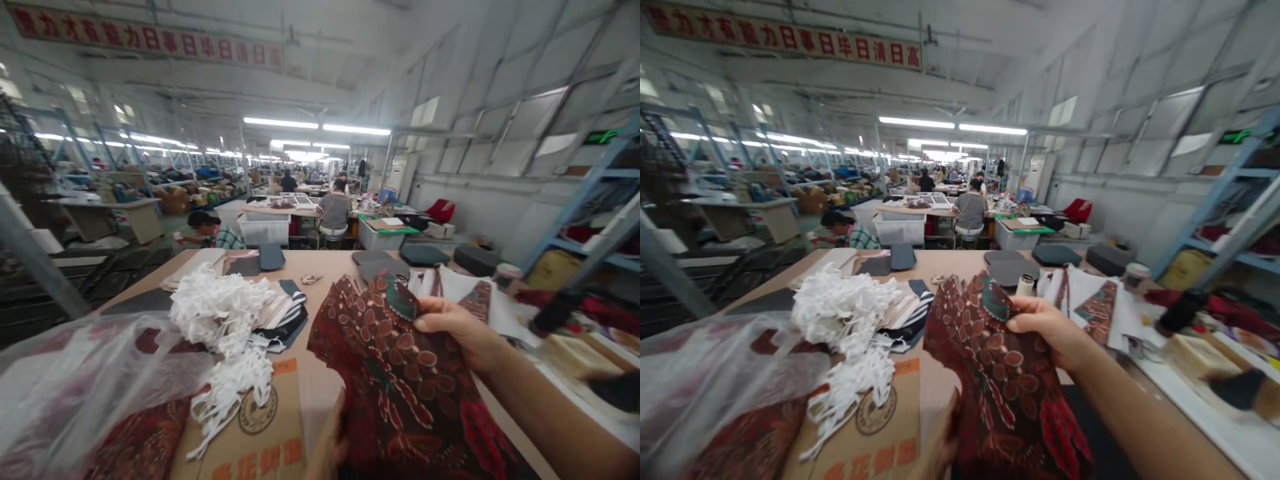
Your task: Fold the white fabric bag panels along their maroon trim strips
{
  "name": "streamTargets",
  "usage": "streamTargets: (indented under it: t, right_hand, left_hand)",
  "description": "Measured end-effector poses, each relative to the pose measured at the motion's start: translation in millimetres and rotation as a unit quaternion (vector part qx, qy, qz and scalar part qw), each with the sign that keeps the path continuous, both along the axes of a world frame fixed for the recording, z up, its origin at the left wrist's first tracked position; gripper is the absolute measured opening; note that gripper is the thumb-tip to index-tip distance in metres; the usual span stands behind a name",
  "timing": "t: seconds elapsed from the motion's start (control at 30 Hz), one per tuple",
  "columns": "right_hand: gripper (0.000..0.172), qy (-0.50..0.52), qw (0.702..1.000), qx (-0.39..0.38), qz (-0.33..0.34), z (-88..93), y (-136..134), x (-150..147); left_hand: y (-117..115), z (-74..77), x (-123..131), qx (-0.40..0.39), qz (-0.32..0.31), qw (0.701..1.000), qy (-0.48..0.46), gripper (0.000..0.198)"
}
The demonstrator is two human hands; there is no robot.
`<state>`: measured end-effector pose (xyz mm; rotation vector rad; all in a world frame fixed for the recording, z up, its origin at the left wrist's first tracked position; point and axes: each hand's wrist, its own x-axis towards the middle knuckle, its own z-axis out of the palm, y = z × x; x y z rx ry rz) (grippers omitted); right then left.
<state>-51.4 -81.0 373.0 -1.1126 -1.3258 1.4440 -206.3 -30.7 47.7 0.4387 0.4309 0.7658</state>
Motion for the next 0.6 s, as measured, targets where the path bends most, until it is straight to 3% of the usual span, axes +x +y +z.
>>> streamTargets:
  t: [0.13,0.3,0.43,0.5,0.6]
  right_hand:
    - [0.044,0.002,0.997,0.013,-0.080,-14.7,-25,81]
    - [0.042,-0.045,0.990,-0.012,-0.133,-72.2,-29,167]
    - [0.040,-0.112,0.985,0.040,-0.126,-121.5,-4,193]
    - [0.042,-0.113,0.982,0.070,-0.132,-136.3,7,200]
    - [0.044,-0.077,0.970,0.118,-0.199,-149.5,10,216]
  left_hand:
    - [-1,13.5,5,0.020,0.026,0.998,0.054,0.061]
    - [10,37.4,-34,0.107,0.025,0.975,0.192,0.049]
    - [35,85.6,-42,0.213,0.072,0.929,0.294,0.043]
    - [42,114.5,-41,0.260,0.100,0.908,0.314,0.042]
    - [35,149.4,-49,0.321,0.164,0.871,0.334,0.044]
